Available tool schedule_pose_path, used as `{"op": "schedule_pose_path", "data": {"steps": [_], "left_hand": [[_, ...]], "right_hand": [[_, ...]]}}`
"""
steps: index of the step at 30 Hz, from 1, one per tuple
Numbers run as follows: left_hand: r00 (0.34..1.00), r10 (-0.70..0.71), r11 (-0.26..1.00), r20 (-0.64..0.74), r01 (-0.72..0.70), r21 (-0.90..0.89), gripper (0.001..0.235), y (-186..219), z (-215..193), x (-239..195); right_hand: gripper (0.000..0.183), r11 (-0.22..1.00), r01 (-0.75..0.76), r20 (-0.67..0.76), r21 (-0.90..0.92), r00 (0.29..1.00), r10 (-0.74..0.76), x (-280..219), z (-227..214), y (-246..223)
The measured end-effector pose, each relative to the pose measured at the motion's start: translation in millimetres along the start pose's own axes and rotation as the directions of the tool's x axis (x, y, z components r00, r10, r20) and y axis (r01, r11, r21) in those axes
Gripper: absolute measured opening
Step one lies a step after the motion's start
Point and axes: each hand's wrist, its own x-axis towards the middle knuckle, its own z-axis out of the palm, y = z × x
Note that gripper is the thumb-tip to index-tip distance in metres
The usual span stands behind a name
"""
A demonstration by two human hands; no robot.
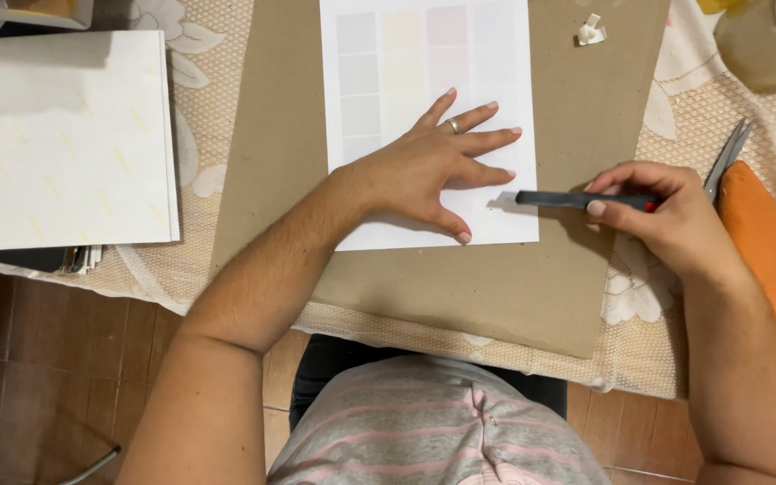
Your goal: The person uses a utility knife to trim the edges of a white sheet of paper placed on a brown cutting board. They then flip the paper over to reveal a color swatch chart and continue to trim the edges and remove small paper scraps by hand.
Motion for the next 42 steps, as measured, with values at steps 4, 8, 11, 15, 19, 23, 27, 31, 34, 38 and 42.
{"op": "schedule_pose_path", "data": {"steps": [4,8,11,15,19,23,27,31,34,38,42], "left_hand": [[0.957,-0.285,0.904,0.051,0.251,0.346,0.101,49,17,-11],[0.925,-0.376,0.719,-0.052,0.327,0.614,0.087,72,46,-37],[0.935,-0.356,0.699,0.008,0.260,0.666,0.071,76,43,-43],[0.966,-0.257,0.675,-0.028,0.201,0.710,0.059,71,55,-47],[0.967,0.029,0.478,-0.253,0.209,0.853,0.057,77,53,-53],[0.930,0.215,0.314,-0.298,0.223,0.923,0.041,76,34,-58],[0.907,0.364,0.266,-0.212,0.116,0.957,0.021,77,12,-61],[0.925,0.316,0.348,-0.209,0.092,0.933,0.017,76,-8,-65],[0.926,0.221,0.327,-0.306,0.226,0.918,0.031,82,-27,-65],[0.830,0.350,0.368,-0.434,0.304,0.878,0.014,87,-74,-74],[0.622,0.356,0.536,-0.698,0.476,0.697,0.030,94,-146,-99]], "right_hand": [[0.015,0.985,0.008,-0.105,0.170,0.994,0.010,7,-4,17],[0.014,0.975,0.007,-0.150,0.223,0.988,0.027,5,2,7],[0.013,0.979,-0.007,-0.143,0.206,0.989,0.037,3,5,1],[0.030,0.869,0.047,-0.014,0.493,0.999,-0.046,0,6,-3],[0.038,0.842,0.094,-0.030,0.531,0.995,-0.092,-7,19,-9],[0.031,0.733,0.123,-0.047,0.669,0.991,-0.123,-1,24,-2],[0.033,0.665,0.142,-0.054,0.734,0.987,-0.150,3,18,3],[0.032,0.616,0.153,-0.072,0.773,0.985,-0.155,5,15,7],[0.033,0.630,0.162,-0.094,0.759,0.986,-0.140,5,15,5],[0.032,0.597,0.191,-0.117,0.779,0.980,-0.160,6,12,7],[0.028,0.522,0.240,-0.161,0.818,0.968,-0.192,9,10,11]]}}
